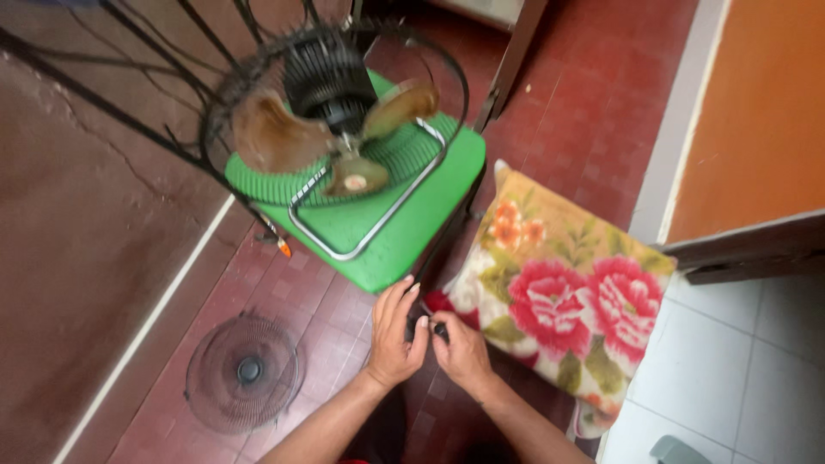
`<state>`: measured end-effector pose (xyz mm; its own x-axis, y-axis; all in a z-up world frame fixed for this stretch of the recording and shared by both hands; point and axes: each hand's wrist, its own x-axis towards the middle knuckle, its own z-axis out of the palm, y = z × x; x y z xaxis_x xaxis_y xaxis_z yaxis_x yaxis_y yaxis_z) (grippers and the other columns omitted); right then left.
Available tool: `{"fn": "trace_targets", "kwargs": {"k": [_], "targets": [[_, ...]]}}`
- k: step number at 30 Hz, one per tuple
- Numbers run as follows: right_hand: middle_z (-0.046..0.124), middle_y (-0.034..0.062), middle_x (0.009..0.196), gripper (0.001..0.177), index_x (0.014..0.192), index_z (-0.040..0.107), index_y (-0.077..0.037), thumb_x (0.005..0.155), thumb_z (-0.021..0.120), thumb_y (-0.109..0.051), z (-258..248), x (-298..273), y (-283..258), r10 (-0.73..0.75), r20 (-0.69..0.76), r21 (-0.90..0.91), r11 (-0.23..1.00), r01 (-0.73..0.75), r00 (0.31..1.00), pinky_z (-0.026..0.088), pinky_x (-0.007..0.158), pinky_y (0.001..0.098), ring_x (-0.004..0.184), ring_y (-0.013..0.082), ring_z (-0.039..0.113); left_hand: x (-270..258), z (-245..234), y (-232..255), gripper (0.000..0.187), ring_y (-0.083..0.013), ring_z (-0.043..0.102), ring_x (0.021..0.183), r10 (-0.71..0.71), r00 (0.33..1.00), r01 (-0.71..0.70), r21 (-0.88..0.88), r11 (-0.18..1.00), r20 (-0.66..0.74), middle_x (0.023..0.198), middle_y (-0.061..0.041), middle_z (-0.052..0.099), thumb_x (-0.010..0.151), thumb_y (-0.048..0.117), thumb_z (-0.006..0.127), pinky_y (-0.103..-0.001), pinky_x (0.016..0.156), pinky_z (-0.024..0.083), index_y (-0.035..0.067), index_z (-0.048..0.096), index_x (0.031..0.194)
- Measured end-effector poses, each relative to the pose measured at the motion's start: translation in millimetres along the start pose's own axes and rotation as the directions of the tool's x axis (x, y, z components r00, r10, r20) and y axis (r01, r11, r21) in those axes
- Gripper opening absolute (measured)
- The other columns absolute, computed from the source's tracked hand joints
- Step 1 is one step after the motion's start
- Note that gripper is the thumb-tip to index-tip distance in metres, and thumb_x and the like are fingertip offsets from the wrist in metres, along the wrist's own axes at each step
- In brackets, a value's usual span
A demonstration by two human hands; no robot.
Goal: The person assembles a standing fan by attaching the blades to the motor, securing them with a nut, and then attaching the front and rear wire cages. They also handle a smaller table fan, placing it on a chair and adjusting its cage.
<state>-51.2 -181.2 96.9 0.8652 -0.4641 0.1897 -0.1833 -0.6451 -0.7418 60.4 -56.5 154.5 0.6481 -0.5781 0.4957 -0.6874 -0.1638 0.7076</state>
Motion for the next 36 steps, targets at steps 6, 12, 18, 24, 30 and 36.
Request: {"fn": "trace_targets", "kwargs": {"k": [6, 12, 18, 24, 30, 36], "targets": [[0.069, 0.0119, 0.106, 0.004, 0.108, 0.052, -0.003, 0.108, 0.052, -0.008, -50, 149, -87, 0.016, -0.440, 0.239, 0.966, 0.100, 0.898, 0.055, 0.082, 0.0338, 0.090, 0.0198, 0.066, 74, -70, -10, 0.070, -0.0376, 0.041, 0.142, -0.187, 0.896, 0.127, -0.171, 0.977, -0.403, 0.150, -0.024, 0.041, 0.091, 0.008, 0.067, -0.047, 0.122, 0.032, -0.003, 0.033, 0.151], [0.060, 0.0043, 0.102, 0.011, 0.117, 0.046, -0.005, 0.114, 0.047, -0.015, -73, 281, -93, 0.209, -0.532, 0.633, 0.741, 0.222, 0.821, 0.054, 0.078, 0.0271, 0.089, 0.0114, 0.061, 143, -150, -65, 0.081, -0.0320, 0.037, 0.146, -0.329, 0.842, 0.115, -0.452, 0.884, -0.428, 0.157, -0.021, 0.037, 0.096, 0.018, 0.066, -0.045, 0.123, 0.028, -0.004, 0.019, 0.159], [0.050, -0.0010, 0.081, 0.013, 0.113, 0.049, -0.007, 0.117, 0.050, -0.020, -57, 308, -73, 0.246, -0.406, 0.854, 0.446, 0.269, 0.880, 0.047, 0.061, 0.0240, 0.068, 0.0067, 0.049, 166, -132, -116, 0.050, -0.0196, 0.056, 0.122, -0.447, 0.875, 0.209, -0.686, 0.696, -0.187, 0.130, -0.011, 0.064, 0.106, 0.028, 0.055, -0.034, 0.109, 0.041, -0.003, 0.050, 0.145], [0.058, 0.0018, 0.092, 0.013, 0.114, 0.053, -0.006, 0.114, 0.049, -0.019, -97, 298, -77, 0.311, -0.332, 0.939, 0.193, 0.283, 0.890, 0.053, 0.074, 0.0291, 0.082, 0.0115, 0.058, 169, -87, -87, 0.047, -0.0185, 0.063, 0.108, -0.513, 0.816, 0.201, -0.702, 0.683, -0.266, 0.117, -0.013, 0.070, 0.115, 0.036, 0.046, -0.034, 0.098, 0.050, -0.006, 0.066, 0.124], [0.068, 0.0100, 0.106, 0.019, 0.112, 0.053, -0.004, 0.113, 0.049, -0.022, -232, 231, -37, 0.319, -0.530, 0.830, 0.384, 0.403, 0.786, 0.056, 0.086, 0.0316, 0.096, 0.0163, 0.067, 197, 24, 14, 0.045, -0.0231, 0.064, 0.117, -0.533, 0.834, 0.108, -0.907, 0.407, -0.140, 0.127, -0.015, 0.066, 0.112, 0.036, 0.045, -0.039, 0.106, 0.050, -0.003, 0.059, 0.129], [0.057, 0.0017, 0.101, 0.015, 0.113, 0.054, -0.003, 0.116, 0.052, -0.018, -313, 143, 42, 0.389, -0.691, 0.698, 0.578, 0.423, 0.610, 0.047, 0.086, 0.0261, 0.093, 0.0091, 0.054, 187, 127, 87, 0.051, -0.0257, 0.065, 0.118, -0.592, 0.787, 0.268, -0.960, 0.075, 0.173, 0.132, -0.016, 0.065, 0.107, 0.038, 0.047, -0.044, 0.104, 0.051, -0.004, 0.056, 0.135]]}}
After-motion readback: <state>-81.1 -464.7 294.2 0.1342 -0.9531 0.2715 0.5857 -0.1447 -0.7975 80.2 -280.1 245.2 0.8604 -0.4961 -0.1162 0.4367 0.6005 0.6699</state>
